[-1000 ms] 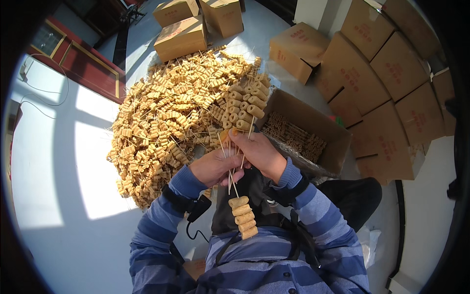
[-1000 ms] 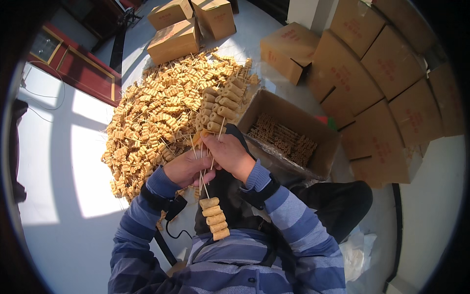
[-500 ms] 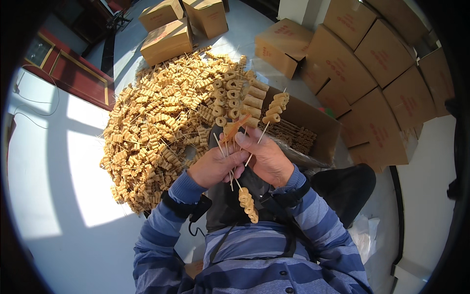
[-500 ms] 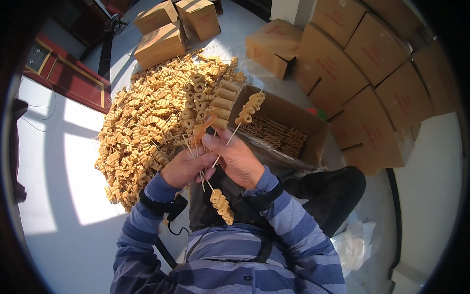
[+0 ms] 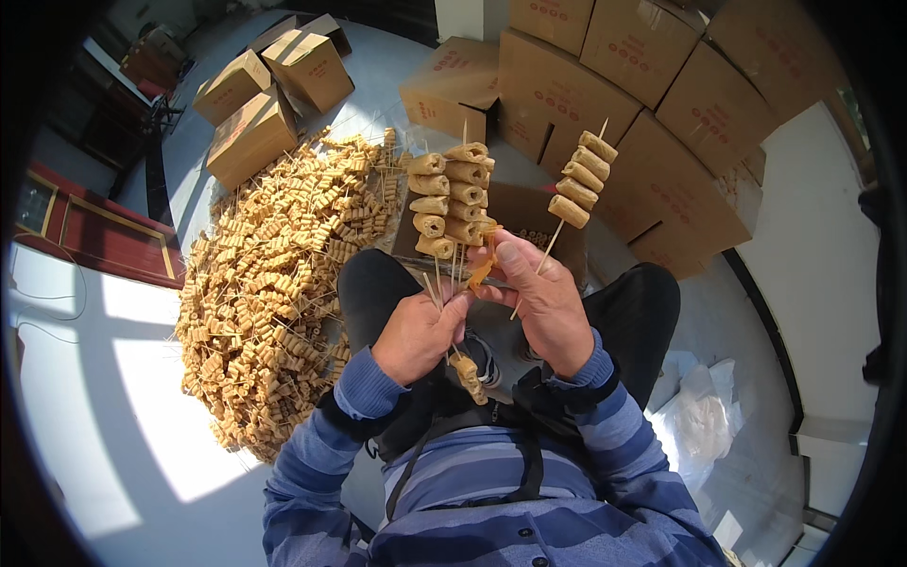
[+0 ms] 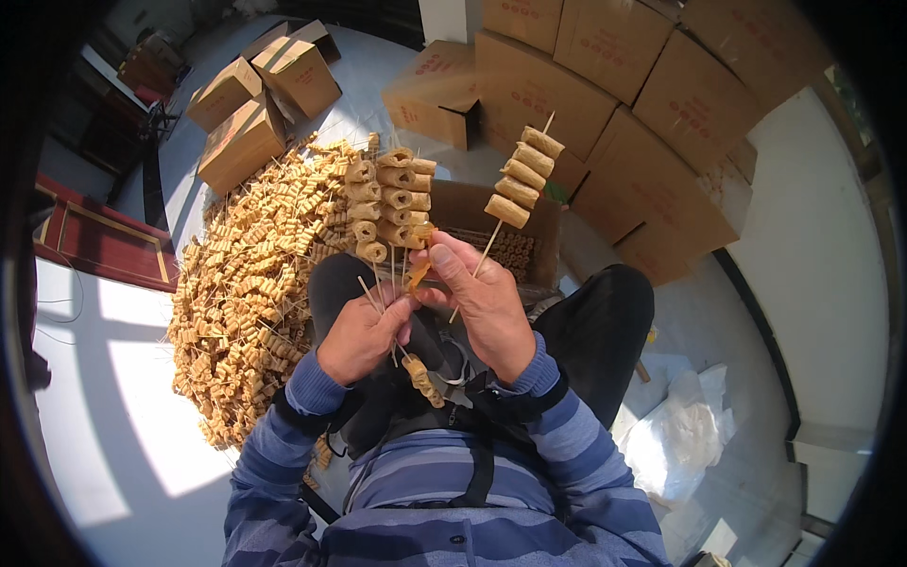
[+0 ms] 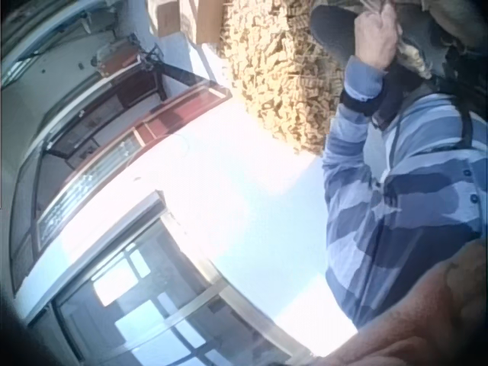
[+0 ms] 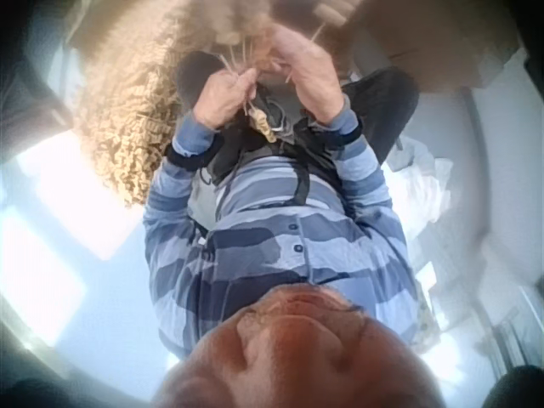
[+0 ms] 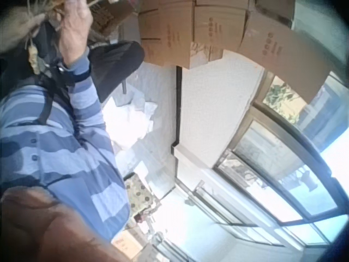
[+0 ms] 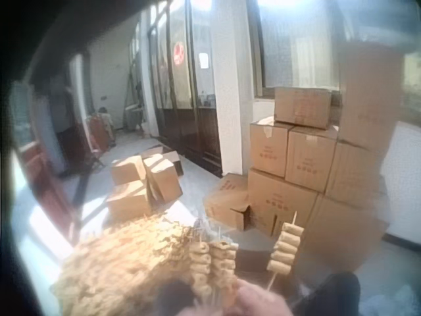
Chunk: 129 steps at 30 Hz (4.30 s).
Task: The person sits on the floor and threads small cylindrical snacks onto wooden skewers. They gather the skewers into bundles and place them into a cardboard box. The person adjusts the camera strap briefly before continuing to assemble and pack the skewers.
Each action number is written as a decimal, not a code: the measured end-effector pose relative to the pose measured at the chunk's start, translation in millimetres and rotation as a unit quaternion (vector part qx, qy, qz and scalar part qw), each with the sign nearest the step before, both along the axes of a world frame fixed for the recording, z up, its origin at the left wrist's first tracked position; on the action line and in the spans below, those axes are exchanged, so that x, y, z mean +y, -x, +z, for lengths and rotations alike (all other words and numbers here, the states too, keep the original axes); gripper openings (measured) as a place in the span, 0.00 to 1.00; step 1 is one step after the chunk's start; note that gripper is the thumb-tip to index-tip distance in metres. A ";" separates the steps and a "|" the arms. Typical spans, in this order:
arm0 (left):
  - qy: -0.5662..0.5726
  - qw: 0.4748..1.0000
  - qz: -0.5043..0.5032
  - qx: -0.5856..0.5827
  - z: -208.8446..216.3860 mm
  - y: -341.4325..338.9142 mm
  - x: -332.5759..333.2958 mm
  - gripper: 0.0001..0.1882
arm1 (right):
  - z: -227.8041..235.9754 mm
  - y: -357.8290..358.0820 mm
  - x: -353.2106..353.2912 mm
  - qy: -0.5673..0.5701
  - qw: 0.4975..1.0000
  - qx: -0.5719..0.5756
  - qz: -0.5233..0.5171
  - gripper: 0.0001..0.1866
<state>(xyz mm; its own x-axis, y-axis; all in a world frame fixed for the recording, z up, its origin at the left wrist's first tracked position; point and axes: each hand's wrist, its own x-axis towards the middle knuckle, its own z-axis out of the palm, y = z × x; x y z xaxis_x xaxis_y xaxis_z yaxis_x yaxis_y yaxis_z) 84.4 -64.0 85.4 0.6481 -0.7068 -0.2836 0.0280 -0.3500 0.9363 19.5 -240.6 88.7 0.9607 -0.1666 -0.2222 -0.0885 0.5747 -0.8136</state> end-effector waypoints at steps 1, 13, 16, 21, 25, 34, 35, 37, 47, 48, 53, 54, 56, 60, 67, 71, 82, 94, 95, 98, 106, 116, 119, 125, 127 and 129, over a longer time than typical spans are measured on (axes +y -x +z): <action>-0.019 0.999 -0.021 -0.037 2.4 2.8 -10.3 0.13 | 2.9 7.2 -8.6 0.001 1.000 0.000 -0.011 0.26; -0.022 0.986 -0.086 0.142 17.5 28.5 -96.4 0.18 | -60.5 264.0 -230.6 0.337 0.862 0.134 -0.353 0.22; -0.022 0.981 -0.129 0.145 15.0 31.1 -106.5 0.18 | -97.9 332.0 -277.0 0.630 0.600 0.394 -0.297 0.25; 0.004 0.958 -0.188 0.216 13.6 42.5 -125.5 0.18 | -70.8 330.0 -221.7 0.362 0.859 0.207 -0.296 0.32; 0.014 0.936 -0.245 0.252 14.6 52.2 -136.5 0.16 | -33.7 234.7 -133.2 0.196 0.975 0.037 -0.101 0.36; -0.009 0.902 -0.324 0.284 12.0 49.8 -116.6 0.17 | -15.6 121.4 -80.3 -0.068 0.992 -0.042 0.098 0.34; -0.025 0.904 -0.327 0.276 11.2 49.9 -114.5 0.16 | -11.5 117.7 -80.5 -0.074 0.989 -0.026 0.125 0.33; -0.049 0.905 -0.337 0.255 8.6 49.4 -113.2 0.16 | -2.6 110.9 -82.7 -0.080 0.981 0.020 0.177 0.31; -0.032 0.905 -0.297 0.303 -2.9 48.9 -105.5 0.21 | 1.7 85.6 -76.9 -0.057 0.997 0.057 -0.004 0.23; -0.041 0.902 -0.295 0.313 -2.8 50.2 -104.9 0.21 | -0.3 82.6 -78.7 -0.034 0.999 0.032 -0.025 0.21; -0.070 0.900 -0.263 0.341 8.1 47.0 -96.6 0.21 | 0.0 82.3 -106.0 -0.001 0.995 0.015 -0.100 0.19; -0.046 0.910 -0.252 0.325 13.6 41.0 -91.0 0.20 | 2.7 85.8 -115.2 0.013 0.991 0.032 -0.129 0.19; 0.000 0.947 -0.179 0.265 26.8 22.4 -78.2 0.19 | 9.2 98.1 -132.5 0.004 0.992 0.015 -0.126 0.18; 0.081 0.976 0.004 -0.204 41.2 12.5 -72.0 0.14 | 9.7 117.4 -123.4 -0.111 0.992 0.037 -0.041 0.19; 0.026 0.825 -0.201 -0.527 23.5 59.4 -93.8 0.26 | -35.0 98.4 -40.1 -0.272 0.956 0.105 -0.008 0.17; 0.014 0.807 -0.244 -0.537 15.2 74.0 -85.5 0.28 | -51.6 104.8 -38.2 -0.275 0.958 0.073 -0.021 0.17; -0.087 0.762 -0.273 -0.580 21.3 98.4 -72.9 0.34 | -44.1 112.1 -46.6 -0.287 0.958 -0.015 0.012 0.17; 0.012 0.818 -0.303 -0.489 20.1 91.2 -62.4 0.34 | -26.5 117.2 -48.3 -0.212 0.976 0.053 0.001 0.13; 0.024 0.836 -0.306 -0.456 18.9 89.7 -60.6 0.34 | -24.7 117.2 -47.6 -0.195 0.978 0.069 -0.004 0.14; 0.077 0.856 -0.278 -0.430 16.2 84.7 -55.4 0.32 | -20.2 117.3 -44.0 -0.150 0.987 0.061 0.002 0.17; 0.319 0.920 0.163 0.159 -1.4 59.0 -66.0 0.35 | -20.8 111.8 -26.6 0.028 0.995 0.092 0.033 0.18; 0.394 0.862 0.098 0.304 -15.0 54.1 -75.9 0.37 | -34.4 117.7 -36.7 -0.258 0.932 0.029 0.252 0.30; 0.401 0.860 0.112 0.294 -22.0 59.4 -81.7 0.39 | -36.5 117.4 -34.0 -0.278 0.909 0.001 0.311 0.31; 0.388 0.838 0.073 0.377 -29.6 59.8 -73.5 0.46 | -34.9 116.6 -32.1 -0.204 0.922 0.039 0.325 0.31; 0.363 0.841 0.074 0.394 -32.2 58.6 -68.1 0.46 | -36.0 117.5 -29.9 -0.172 0.934 0.072 0.304 0.32; 0.362 0.831 0.106 0.409 -34.1 59.2 -60.6 0.40 | -39.0 116.9 -24.5 -0.125 0.939 0.097 0.304 0.28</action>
